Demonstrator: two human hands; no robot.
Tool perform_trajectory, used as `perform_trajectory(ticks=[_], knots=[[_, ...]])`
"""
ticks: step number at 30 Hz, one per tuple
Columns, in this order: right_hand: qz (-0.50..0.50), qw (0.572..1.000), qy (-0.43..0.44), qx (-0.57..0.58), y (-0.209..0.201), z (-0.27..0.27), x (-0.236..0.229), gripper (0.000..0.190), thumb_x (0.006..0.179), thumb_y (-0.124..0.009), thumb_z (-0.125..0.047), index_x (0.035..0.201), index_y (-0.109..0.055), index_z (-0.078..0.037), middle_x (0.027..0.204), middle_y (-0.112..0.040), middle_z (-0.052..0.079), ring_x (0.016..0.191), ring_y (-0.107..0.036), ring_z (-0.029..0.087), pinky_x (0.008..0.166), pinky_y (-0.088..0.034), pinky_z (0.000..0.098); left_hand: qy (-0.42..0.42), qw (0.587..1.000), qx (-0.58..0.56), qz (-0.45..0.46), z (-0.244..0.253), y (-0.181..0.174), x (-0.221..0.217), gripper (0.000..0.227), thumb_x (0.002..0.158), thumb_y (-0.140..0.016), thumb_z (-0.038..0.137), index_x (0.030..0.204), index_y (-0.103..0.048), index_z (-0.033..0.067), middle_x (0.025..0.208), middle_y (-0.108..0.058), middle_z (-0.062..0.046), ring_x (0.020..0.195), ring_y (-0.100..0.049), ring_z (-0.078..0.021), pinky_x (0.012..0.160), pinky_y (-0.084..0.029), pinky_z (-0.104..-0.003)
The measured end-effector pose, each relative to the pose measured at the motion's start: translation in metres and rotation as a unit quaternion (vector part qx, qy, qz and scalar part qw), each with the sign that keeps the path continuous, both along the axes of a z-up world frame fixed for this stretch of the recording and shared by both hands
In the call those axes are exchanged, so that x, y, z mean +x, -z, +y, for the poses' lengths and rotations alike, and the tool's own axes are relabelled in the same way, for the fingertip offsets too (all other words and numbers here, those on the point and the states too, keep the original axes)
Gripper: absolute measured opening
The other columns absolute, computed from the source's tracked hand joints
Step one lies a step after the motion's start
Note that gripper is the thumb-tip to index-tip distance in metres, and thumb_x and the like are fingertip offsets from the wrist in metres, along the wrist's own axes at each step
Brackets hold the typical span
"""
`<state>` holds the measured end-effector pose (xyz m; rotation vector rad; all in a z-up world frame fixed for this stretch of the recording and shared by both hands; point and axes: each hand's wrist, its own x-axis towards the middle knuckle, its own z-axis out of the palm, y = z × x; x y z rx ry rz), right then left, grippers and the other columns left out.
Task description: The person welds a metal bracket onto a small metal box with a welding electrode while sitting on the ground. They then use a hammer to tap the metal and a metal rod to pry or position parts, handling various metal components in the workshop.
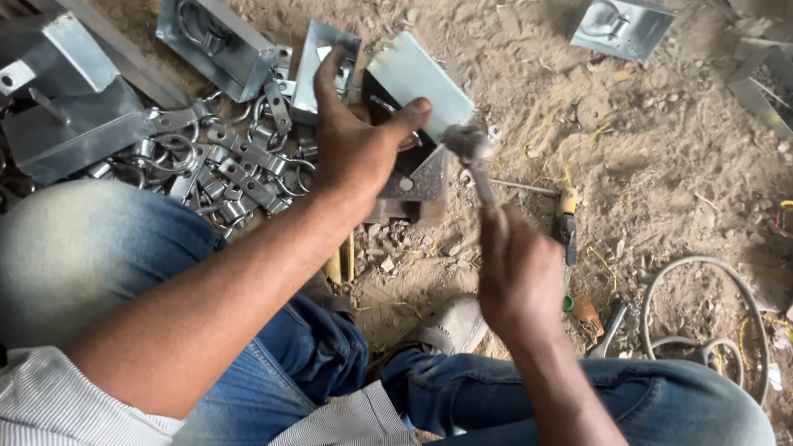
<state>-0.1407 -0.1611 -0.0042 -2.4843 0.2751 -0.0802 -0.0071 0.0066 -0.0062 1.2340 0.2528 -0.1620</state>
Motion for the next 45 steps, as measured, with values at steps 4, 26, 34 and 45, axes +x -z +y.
perform_trajectory(ticks=[4,26,34,45], knots=[[-0.146,0.987,-0.058,-0.034,0.001,-0.009,-0.003,0.054,0.113,-0.024,-0.042,0.079,-0.050,-0.010,0.052,-0.044,-0.002,0.035,-0.036,0.006,0.028,-0.028,0.0282,0.008,0.999,0.034,-0.026,0.000,0.011,0.005,0.104,0.078,-0.085,0.007,0.154,-0.016,0.0138,0.135,-0.053,-0.025,0.111,-0.070,-0.0316,0.091,-0.061,-0.043],[-0.024,0.991,-0.084,-0.097,-0.034,-0.007,0.007,0.048,0.113,-0.030,-0.032,0.078,-0.053,-0.008,0.048,-0.042,-0.002,0.031,-0.031,0.009,0.023,-0.024,0.0308,-0.019,0.999,0.010,-0.042,-0.003,0.011,0.004,0.112,0.073,-0.089,0.011,0.157,-0.014,0.0120,0.138,-0.054,-0.027,0.110,-0.069,-0.0297,0.092,-0.062,-0.042],[-0.056,0.958,-0.150,-0.236,-0.033,-0.004,0.008,0.043,0.114,-0.027,-0.024,0.100,-0.060,0.000,0.053,-0.043,0.003,0.034,-0.035,0.011,0.023,-0.025,0.0275,-0.031,0.990,0.125,-0.065,-0.003,0.020,0.008,0.114,0.076,-0.096,0.014,0.158,-0.017,0.0096,0.156,-0.034,-0.027,0.131,-0.054,-0.0334,0.105,-0.051,-0.045],[0.187,0.978,0.046,-0.084,-0.052,0.008,0.009,0.064,0.113,-0.024,-0.051,0.079,-0.056,-0.006,0.060,-0.052,0.005,0.048,-0.046,0.018,0.038,-0.036,0.0358,-0.020,0.998,0.047,-0.021,-0.006,0.016,0.010,0.117,0.065,-0.088,0.025,0.158,-0.018,0.0080,0.150,-0.047,-0.026,0.111,-0.072,-0.0369,0.099,-0.060,-0.043]])
